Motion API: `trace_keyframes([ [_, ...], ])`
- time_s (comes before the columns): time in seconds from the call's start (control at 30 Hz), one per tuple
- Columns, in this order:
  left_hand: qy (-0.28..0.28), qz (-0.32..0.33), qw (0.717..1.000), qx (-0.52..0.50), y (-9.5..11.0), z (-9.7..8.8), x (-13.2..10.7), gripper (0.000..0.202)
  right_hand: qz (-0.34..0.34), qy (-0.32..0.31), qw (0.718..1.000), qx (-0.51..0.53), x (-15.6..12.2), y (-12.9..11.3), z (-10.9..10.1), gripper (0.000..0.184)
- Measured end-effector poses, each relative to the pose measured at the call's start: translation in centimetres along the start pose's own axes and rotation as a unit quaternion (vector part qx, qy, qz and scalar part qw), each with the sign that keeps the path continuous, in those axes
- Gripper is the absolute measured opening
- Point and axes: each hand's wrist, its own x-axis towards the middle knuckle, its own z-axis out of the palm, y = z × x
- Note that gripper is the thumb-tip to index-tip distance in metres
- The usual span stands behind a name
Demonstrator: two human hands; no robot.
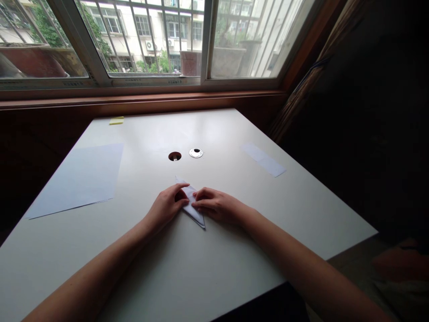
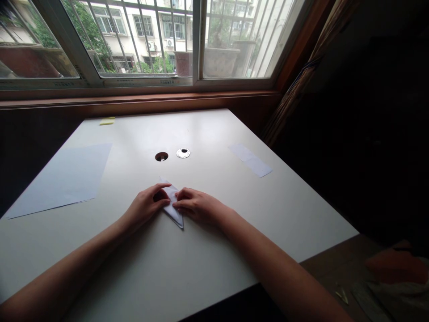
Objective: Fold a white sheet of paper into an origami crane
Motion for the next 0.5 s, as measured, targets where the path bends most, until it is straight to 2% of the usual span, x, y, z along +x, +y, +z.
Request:
trace_keyframes([
  [0.23,0.007,0.006,1.000,0.003,-0.23,0.22,0.07,0.041,0.002,0.003,1.000,-0.006,-0.27,0.26,0.32,0.028],
  [0.37,0.011,0.017,1.000,0.000,-0.34,0.29,0.10,0.039,-0.006,-0.018,1.000,-0.007,-0.39,0.19,0.20,0.032],
  [0.5,0.007,0.024,1.000,0.014,-0.53,0.38,0.01,0.028,-0.022,-0.024,0.999,-0.026,-0.33,0.02,0.00,0.029],
])
